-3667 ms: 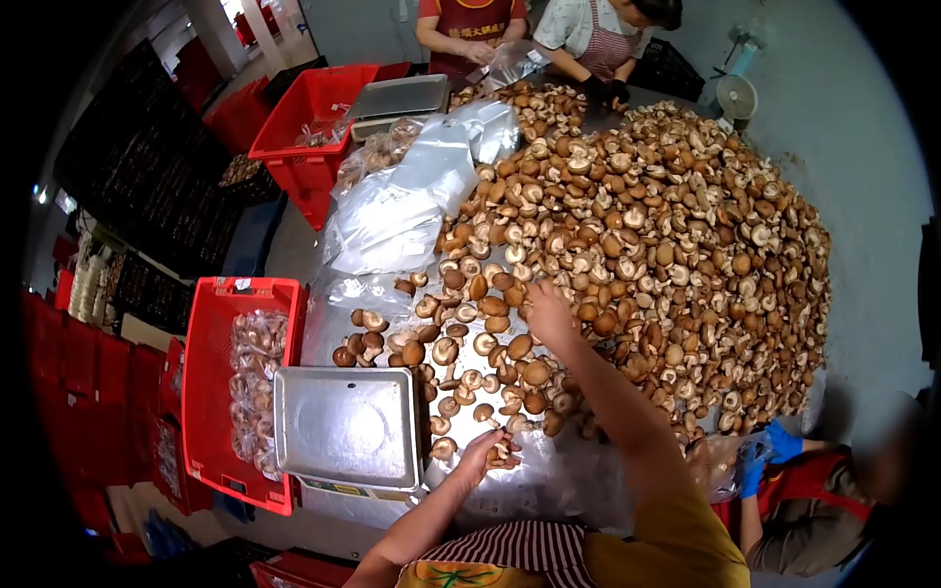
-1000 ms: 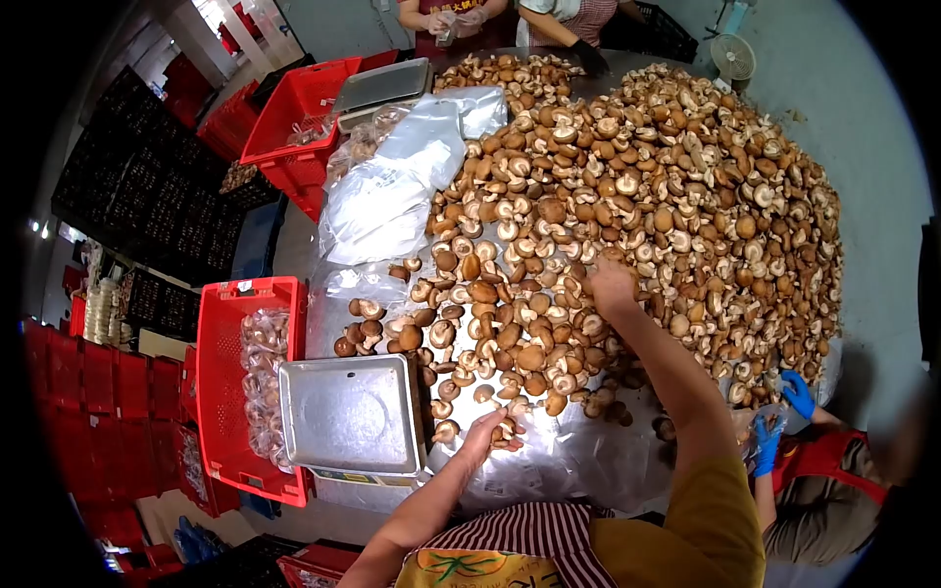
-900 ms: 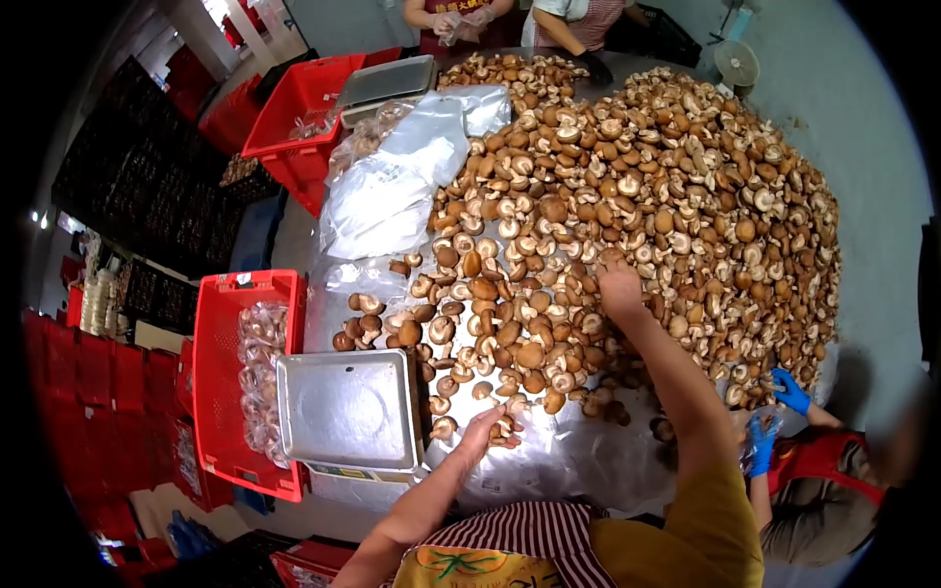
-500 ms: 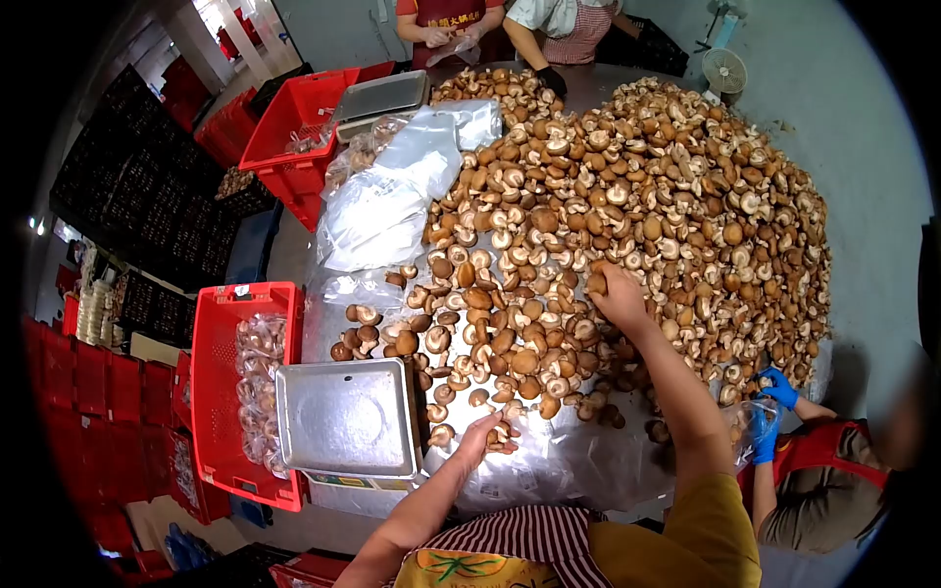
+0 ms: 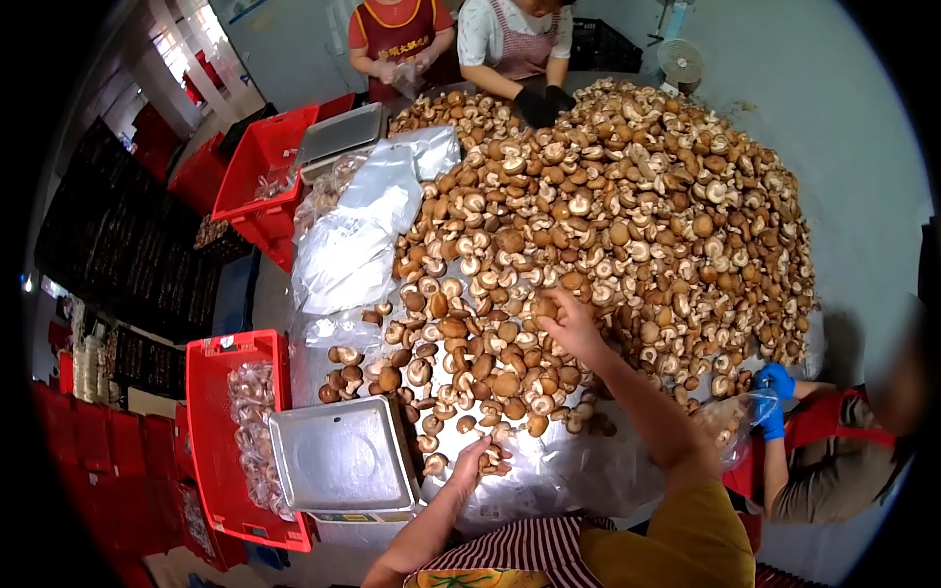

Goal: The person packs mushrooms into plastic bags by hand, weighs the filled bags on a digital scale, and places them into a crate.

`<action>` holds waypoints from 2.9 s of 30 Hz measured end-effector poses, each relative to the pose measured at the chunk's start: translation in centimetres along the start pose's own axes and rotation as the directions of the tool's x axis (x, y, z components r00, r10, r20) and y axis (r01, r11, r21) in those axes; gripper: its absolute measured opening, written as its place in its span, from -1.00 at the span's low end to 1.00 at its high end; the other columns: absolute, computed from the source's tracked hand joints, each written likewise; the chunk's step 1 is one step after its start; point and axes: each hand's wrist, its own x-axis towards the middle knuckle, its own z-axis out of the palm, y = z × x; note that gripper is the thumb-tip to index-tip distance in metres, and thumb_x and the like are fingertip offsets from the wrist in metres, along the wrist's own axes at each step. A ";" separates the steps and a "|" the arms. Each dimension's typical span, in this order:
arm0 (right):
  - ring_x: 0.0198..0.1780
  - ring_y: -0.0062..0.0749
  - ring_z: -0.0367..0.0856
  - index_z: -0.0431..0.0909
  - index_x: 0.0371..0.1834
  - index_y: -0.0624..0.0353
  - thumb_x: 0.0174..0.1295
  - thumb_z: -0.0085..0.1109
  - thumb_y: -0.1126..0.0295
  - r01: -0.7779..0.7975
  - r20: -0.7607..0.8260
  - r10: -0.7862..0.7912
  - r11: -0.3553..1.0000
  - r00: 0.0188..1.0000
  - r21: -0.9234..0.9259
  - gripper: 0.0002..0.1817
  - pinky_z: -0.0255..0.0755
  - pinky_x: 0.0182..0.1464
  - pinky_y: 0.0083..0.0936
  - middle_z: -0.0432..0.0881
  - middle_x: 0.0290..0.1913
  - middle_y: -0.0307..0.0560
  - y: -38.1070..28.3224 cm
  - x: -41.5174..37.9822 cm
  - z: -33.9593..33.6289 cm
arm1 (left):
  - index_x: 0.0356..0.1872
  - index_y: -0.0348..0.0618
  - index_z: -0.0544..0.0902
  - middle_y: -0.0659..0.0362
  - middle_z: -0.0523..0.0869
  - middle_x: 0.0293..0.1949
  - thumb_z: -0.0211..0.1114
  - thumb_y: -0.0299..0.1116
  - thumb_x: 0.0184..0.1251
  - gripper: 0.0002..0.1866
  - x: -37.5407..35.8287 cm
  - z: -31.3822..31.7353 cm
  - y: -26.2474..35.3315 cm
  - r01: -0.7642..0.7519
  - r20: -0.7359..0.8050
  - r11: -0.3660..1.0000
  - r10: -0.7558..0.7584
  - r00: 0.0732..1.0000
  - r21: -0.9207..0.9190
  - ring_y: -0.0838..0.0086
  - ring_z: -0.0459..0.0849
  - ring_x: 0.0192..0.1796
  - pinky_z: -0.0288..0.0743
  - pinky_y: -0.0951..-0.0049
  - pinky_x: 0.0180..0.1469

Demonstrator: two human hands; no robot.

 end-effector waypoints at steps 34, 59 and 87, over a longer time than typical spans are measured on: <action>0.44 -0.10 0.17 0.28 0.47 -0.04 0.37 0.04 -0.07 -0.078 0.072 0.159 0.773 0.985 -0.629 -0.34 0.06 0.49 -0.12 0.24 0.44 0.05 1.8 -0.7 1.6 | 0.01 -0.29 0.57 -0.12 0.70 -0.02 -0.01 0.11 0.45 -0.42 -0.1 -2.0 -2.6 0.073 0.128 0.976 -0.048 0.991 -0.203 -0.02 0.72 -0.04 0.64 0.06 -0.02; 0.52 -0.09 0.06 0.30 0.44 0.07 0.39 -0.02 0.39 0.077 0.177 0.006 0.888 0.984 -0.454 -0.48 -0.02 0.54 -0.17 0.18 0.46 0.01 -4.8 -2.2 5.5 | 0.00 -0.38 0.50 -0.20 0.69 -0.05 -0.09 0.13 0.48 -0.38 0.5 -1.1 -2.7 0.041 0.065 0.998 -0.038 0.997 -0.052 0.01 0.74 -0.18 0.67 0.08 -0.10; 0.00 0.02 0.51 0.58 0.02 0.16 0.07 0.21 0.63 -0.127 -0.301 -0.150 0.668 0.942 -0.733 -0.61 0.49 -0.02 -0.15 0.50 -0.09 0.10 8.9 1.6 -3.7 | 0.02 -0.36 0.48 -0.18 0.71 -0.07 0.00 0.08 0.49 -0.43 0.3 -0.8 -2.0 0.089 0.065 0.992 -0.083 0.994 -0.088 0.02 0.76 -0.26 0.70 0.12 -0.19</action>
